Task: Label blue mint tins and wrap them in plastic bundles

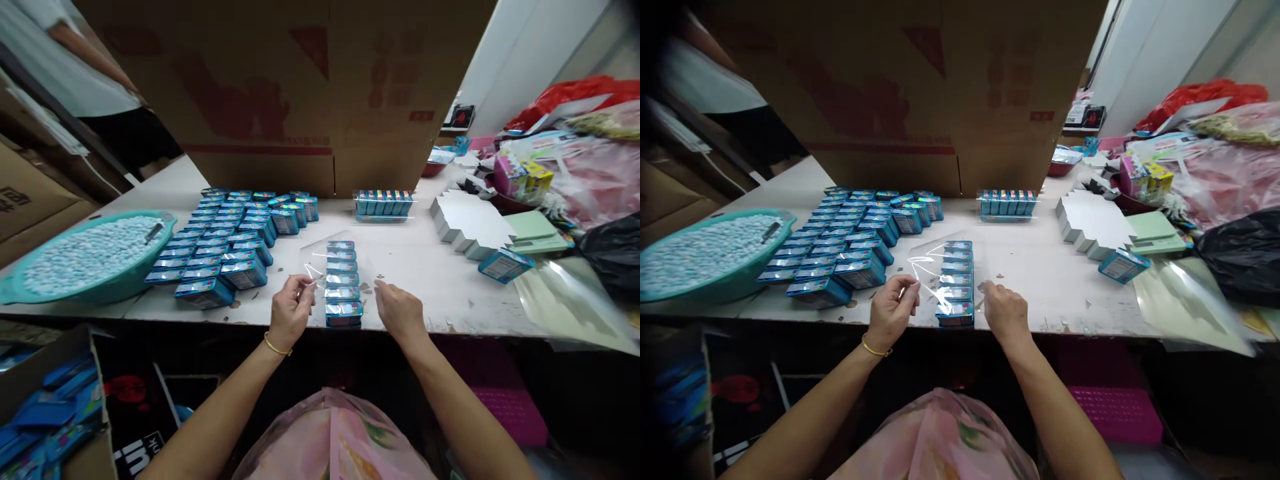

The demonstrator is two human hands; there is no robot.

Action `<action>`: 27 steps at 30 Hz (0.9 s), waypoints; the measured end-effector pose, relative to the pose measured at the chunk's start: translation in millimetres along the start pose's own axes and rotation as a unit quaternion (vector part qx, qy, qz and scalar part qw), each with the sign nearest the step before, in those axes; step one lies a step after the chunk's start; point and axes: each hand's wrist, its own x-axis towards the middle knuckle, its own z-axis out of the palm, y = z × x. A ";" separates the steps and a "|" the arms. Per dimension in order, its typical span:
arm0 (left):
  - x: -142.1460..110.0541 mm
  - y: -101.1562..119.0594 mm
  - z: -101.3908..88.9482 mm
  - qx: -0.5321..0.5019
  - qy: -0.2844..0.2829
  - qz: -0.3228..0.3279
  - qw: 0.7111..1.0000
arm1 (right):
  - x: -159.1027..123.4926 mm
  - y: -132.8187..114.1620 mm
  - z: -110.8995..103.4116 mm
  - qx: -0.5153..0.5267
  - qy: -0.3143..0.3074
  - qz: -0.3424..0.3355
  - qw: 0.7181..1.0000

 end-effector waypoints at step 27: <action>168.1 -118.3 84.3 -0.194 0.037 -0.250 0.948 | 181.6 -6.6 101.1 0.730 0.011 0.271 0.627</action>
